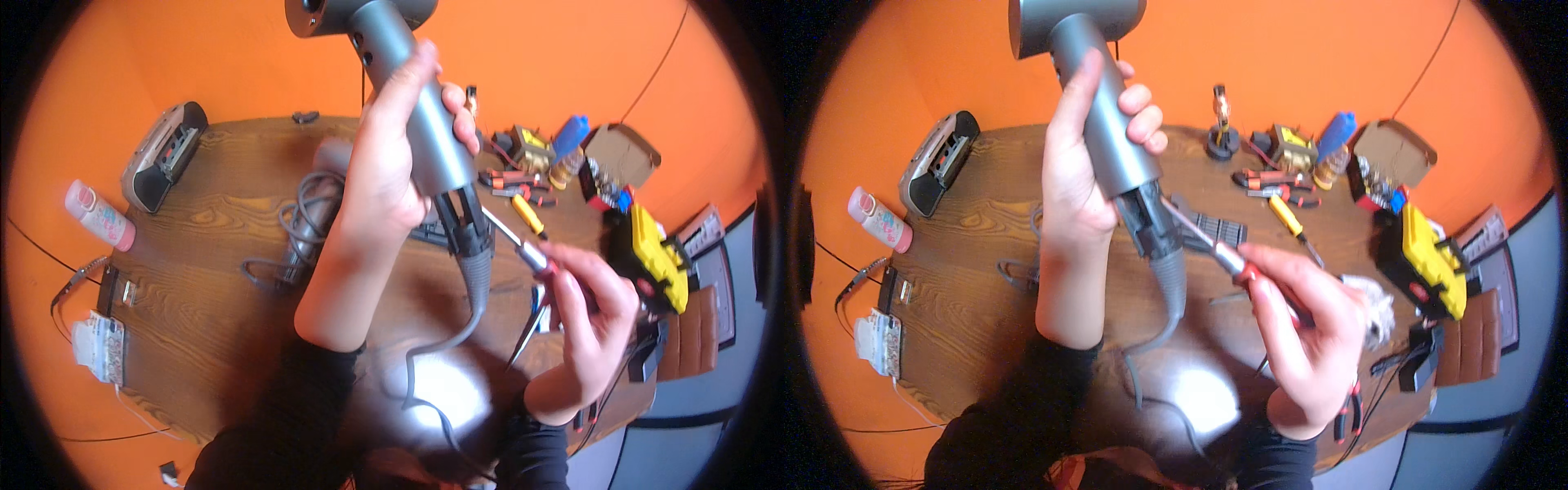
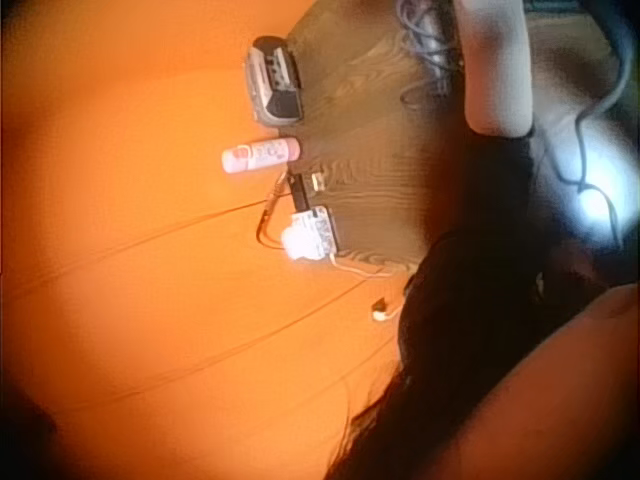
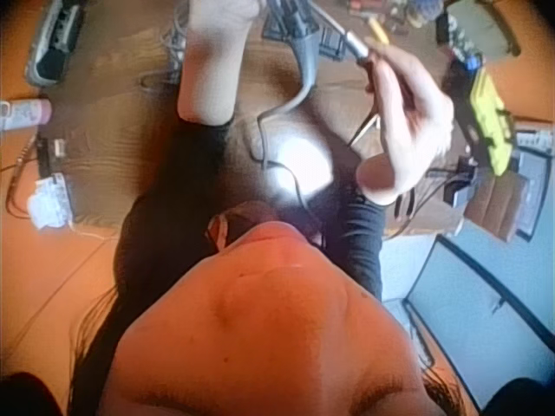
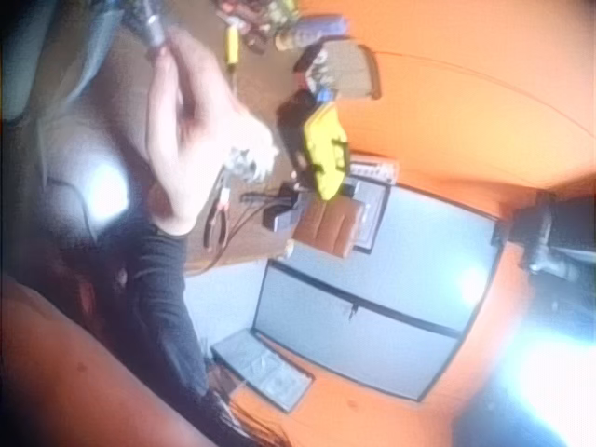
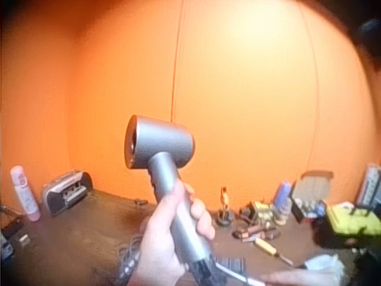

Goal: The person uses a screwdriver to pry and unscrew the handle and nozzle sections of a hairdryer. They remove the outer casing and internal components, placing them on the table.

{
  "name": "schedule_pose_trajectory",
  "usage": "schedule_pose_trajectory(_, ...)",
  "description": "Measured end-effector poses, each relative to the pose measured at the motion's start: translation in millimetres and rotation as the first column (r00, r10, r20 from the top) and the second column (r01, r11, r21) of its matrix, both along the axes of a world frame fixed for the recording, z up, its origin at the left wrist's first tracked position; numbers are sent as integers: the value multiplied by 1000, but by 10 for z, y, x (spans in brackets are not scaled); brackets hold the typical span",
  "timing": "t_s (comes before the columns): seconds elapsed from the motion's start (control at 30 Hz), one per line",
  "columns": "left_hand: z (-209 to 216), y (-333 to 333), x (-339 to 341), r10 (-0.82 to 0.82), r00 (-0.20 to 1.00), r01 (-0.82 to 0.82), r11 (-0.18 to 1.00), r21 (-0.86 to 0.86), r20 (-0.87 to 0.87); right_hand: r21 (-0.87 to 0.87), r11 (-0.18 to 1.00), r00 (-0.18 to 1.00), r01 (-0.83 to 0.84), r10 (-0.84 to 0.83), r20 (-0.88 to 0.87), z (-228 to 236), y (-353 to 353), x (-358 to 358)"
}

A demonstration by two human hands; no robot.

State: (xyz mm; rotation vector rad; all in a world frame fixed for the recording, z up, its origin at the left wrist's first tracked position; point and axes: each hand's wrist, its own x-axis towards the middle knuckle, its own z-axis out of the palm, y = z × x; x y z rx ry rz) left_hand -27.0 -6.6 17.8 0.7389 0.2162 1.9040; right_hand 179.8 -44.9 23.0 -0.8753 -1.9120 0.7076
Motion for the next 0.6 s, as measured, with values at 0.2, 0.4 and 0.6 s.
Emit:
schedule_pose_trajectory(0.2,-599,140,143,-81,974,27,969,-247,-213,-414,908,998,58,-51,28,-501,-203,472)
schedule_pose_trajectory(0.4,-1405,-24,396,-286,926,193,919,-344,-245,-663,748,990,-30,-69,-123,-1377,-546,829)
schedule_pose_trajectory(0.6,-1722,-38,469,-460,875,383,848,-367,-149,-457,888,999,50,-45,22,-1722,-755,749)
